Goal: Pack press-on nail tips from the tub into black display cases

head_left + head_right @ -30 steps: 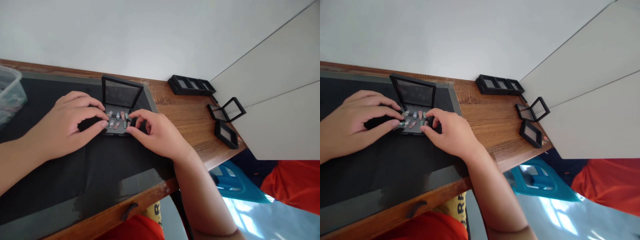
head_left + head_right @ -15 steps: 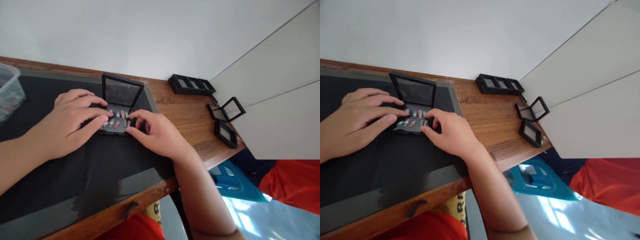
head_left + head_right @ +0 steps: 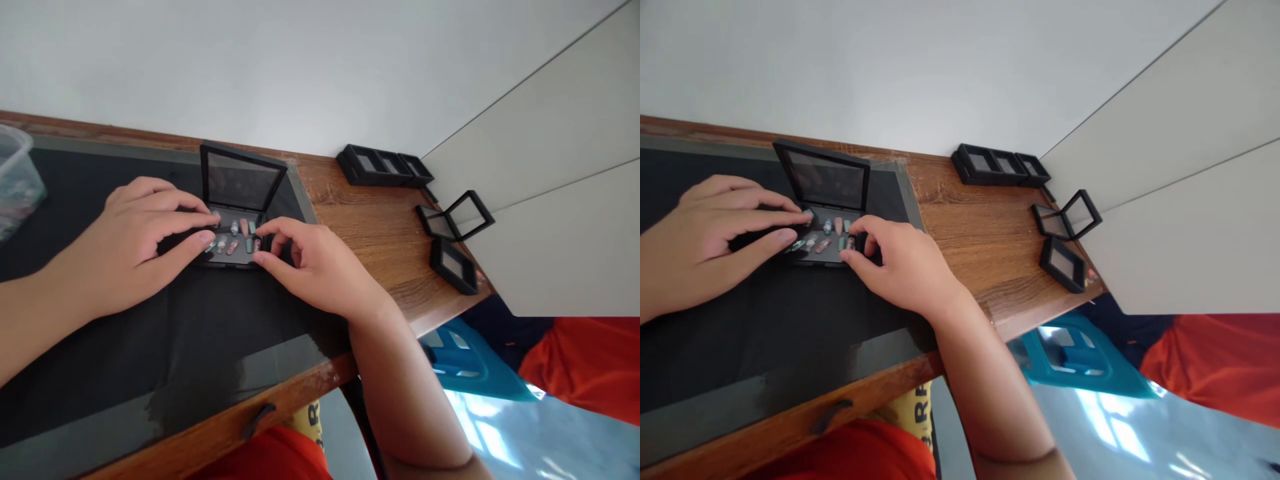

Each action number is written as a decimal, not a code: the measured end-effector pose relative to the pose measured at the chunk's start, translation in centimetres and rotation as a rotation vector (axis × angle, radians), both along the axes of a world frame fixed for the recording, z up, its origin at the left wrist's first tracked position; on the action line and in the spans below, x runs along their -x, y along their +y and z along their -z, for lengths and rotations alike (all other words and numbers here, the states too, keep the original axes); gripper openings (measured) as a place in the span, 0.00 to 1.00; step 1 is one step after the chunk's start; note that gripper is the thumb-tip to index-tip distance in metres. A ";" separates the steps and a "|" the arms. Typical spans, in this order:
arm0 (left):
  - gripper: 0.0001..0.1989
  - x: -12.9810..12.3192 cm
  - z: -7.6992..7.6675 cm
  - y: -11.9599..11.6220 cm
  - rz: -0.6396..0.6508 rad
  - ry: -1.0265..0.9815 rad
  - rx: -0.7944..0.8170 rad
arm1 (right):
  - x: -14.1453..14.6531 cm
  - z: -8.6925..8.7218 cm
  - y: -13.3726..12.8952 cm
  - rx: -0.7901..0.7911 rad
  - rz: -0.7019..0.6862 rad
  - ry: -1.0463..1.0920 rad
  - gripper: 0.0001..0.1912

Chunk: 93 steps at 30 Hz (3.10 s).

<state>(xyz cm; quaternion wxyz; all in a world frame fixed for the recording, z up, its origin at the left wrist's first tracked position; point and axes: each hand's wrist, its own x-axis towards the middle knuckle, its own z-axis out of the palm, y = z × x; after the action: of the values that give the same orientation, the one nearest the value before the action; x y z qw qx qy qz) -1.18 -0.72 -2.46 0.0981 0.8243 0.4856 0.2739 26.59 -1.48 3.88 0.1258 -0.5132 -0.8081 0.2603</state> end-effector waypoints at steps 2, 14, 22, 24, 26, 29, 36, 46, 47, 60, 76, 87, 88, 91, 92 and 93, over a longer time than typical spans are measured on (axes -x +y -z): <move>0.28 0.0 -0.1 0.0 -0.001 0.009 -0.017 | 0.0 0.0 0.0 0.002 -0.002 -0.005 0.15; 0.23 0.1 0.2 0.1 0.013 -0.031 -0.021 | 0.0 -0.1 -0.1 -0.012 -0.016 -0.016 0.16; 0.18 -0.4 -0.8 -0.1 0.085 -0.072 -0.071 | 0.0 -0.1 -0.2 -0.001 -0.026 0.021 0.15; 0.17 -0.4 -1.0 -0.1 0.080 -0.088 -0.087 | 0.1 -0.1 -0.2 -0.002 -0.030 0.030 0.13; 0.17 -0.4 -1.1 -0.1 0.083 -0.094 -0.095 | 0.0 0.0 -0.2 -0.009 -0.029 0.033 0.12; 0.16 -0.4 -0.9 -0.2 0.101 -0.101 -0.094 | 0.0 0.0 -0.1 -0.019 -0.025 0.031 0.12; 0.16 -0.4 -1.0 -1.0 -0.023 -0.116 -0.072 | -0.1 0.1 -0.2 0.010 -0.050 0.084 0.14; 0.15 0.1 -1.2 -0.5 -0.018 -0.108 -0.008 | -0.2 0.4 0.0 -0.037 -0.068 0.095 0.13; 0.15 0.1 -1.2 -0.4 0.005 -0.101 -0.029 | -0.2 0.5 0.0 -0.064 -0.093 0.106 0.12; 0.11 -0.3 -0.5 0.0 0.080 -0.127 -0.062 | 0.7 1.2 -0.2 -0.259 -0.204 -0.020 0.14; 0.13 -0.2 -0.1 0.0 0.133 -0.064 -0.082 | 0.6 1.4 -0.2 -0.234 -0.219 -0.041 0.17; 0.13 -0.2 -0.3 0.0 0.112 -0.078 -0.069 | 0.9 1.7 -0.6 -0.282 -0.219 -0.071 0.20; 0.13 -0.2 -0.3 0.0 0.109 -0.072 -0.059 | 1.0 1.7 -0.7 -0.289 -0.212 -0.085 0.21; 0.13 -0.1 -0.5 -0.2 0.107 -0.030 -0.039 | 1.2 1.9 -1.0 -0.305 -0.202 -0.117 0.24; 0.14 -0.1 -0.6 -0.2 0.108 -0.017 -0.038 | 1.3 1.9 -1.0 -0.306 -0.207 -0.119 0.24; 0.14 -0.1 -0.6 -0.2 0.107 -0.009 -0.039 | 1.3 1.9 -1.1 -0.304 -0.215 -0.119 0.25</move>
<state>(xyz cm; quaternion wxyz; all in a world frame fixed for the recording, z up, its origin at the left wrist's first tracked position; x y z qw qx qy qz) -1.04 -0.97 -1.87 0.0988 0.8497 0.4348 0.2813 25.25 -2.53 1.94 0.1255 -0.4136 -0.8942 0.1165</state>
